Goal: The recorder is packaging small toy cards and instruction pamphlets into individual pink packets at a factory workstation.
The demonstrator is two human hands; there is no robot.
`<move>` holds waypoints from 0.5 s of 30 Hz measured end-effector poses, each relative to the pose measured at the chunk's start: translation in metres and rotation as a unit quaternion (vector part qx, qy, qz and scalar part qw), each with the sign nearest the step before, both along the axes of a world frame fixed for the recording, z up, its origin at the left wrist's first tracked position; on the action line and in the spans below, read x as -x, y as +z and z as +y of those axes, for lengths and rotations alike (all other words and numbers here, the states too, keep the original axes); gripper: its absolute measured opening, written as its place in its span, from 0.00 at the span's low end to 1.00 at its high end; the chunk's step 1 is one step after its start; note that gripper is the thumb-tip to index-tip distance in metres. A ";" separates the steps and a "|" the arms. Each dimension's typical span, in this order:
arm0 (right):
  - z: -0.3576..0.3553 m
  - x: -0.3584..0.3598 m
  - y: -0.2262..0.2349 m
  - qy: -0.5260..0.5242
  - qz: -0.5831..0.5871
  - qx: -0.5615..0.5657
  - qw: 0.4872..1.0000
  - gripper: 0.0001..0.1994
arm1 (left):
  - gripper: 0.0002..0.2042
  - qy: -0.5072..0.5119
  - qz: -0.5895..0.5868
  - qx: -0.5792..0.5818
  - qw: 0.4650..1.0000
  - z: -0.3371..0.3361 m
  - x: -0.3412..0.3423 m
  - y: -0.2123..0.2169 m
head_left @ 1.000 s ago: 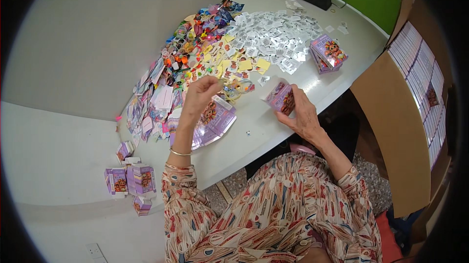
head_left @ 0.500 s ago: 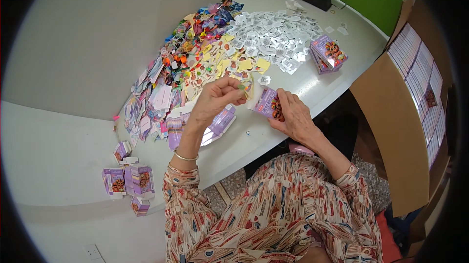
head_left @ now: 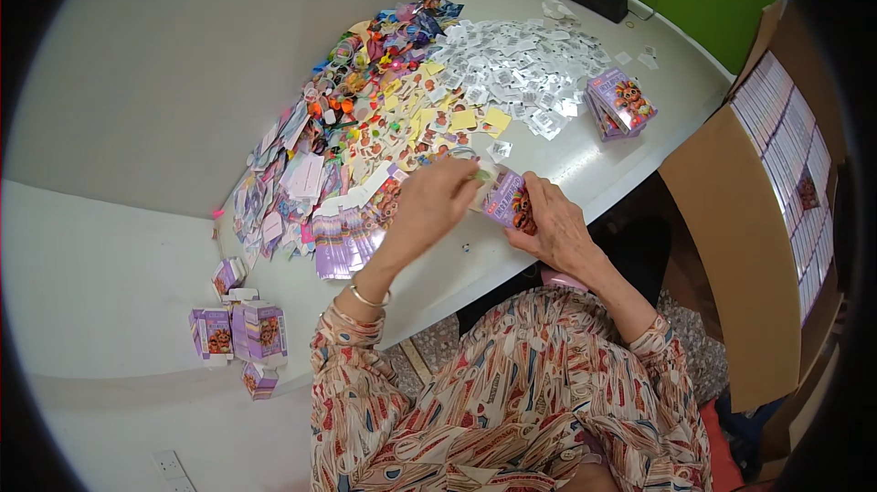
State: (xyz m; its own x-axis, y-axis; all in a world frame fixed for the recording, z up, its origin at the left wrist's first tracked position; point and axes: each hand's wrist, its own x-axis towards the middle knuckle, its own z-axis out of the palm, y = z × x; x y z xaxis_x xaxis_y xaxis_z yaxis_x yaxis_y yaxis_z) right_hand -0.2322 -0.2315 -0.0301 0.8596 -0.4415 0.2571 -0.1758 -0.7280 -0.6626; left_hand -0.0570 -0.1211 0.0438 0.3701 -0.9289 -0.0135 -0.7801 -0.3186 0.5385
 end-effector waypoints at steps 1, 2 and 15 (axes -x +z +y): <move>0.002 -0.001 0.001 0.005 -0.002 0.005 1.000 0.37 | 0.08 -0.041 -0.113 0.065 0.991 0.000 0.006 -0.008; 0.003 0.000 0.003 0.012 -0.005 0.006 1.000 0.37 | 0.09 -0.083 -0.225 0.127 0.962 -0.001 0.013 -0.012; -0.007 0.003 -0.013 -0.071 -0.040 -0.035 0.996 0.38 | 0.10 0.159 -0.009 0.124 0.979 0.010 -0.145 -0.045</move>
